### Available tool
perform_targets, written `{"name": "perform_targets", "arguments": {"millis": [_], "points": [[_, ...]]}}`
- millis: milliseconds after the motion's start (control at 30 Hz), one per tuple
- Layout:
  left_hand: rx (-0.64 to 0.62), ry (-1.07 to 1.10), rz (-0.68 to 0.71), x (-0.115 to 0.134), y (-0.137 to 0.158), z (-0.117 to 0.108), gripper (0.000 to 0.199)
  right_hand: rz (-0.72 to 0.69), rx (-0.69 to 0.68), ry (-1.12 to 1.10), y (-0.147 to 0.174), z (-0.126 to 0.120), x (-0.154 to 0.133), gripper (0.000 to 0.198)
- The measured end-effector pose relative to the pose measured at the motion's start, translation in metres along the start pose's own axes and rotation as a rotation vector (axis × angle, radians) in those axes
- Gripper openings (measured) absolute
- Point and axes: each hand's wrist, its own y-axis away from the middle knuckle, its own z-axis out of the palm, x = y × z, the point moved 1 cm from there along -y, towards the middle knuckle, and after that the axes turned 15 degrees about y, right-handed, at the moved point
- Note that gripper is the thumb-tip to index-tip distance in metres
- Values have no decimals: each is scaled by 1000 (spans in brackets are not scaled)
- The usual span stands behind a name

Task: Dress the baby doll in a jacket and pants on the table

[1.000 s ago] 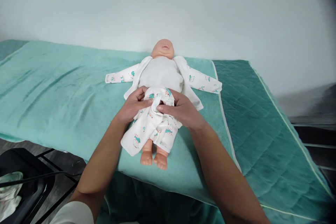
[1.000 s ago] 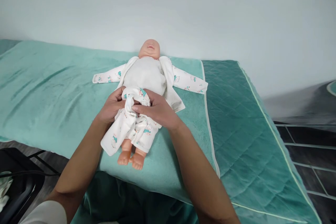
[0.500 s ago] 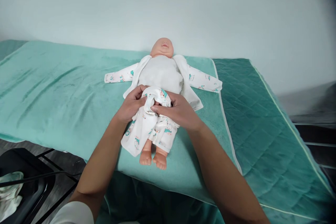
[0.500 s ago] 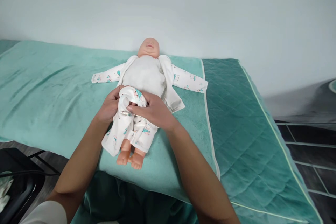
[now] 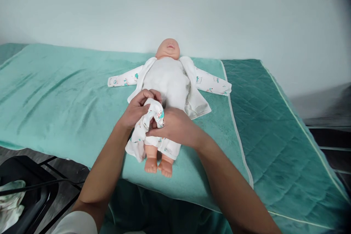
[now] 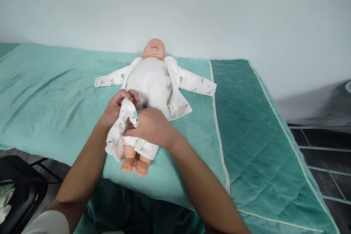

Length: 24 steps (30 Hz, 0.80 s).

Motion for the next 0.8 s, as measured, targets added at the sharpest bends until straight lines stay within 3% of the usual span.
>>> {"name": "perform_targets", "arguments": {"millis": [133,300,500,800], "points": [[9,57,22,-2,0,0,26,-48,1,108,2,1,-1,19],[34,117,32,-3,1,2,32,-88,-1,72,4,-2,-1,10],[48,147,-1,-3,2,2,39,-109,-44,40,6,-1,0,15],[29,140,-71,-1,1,-2,38,-99,-198,-575,9,-16,23,12]]}}
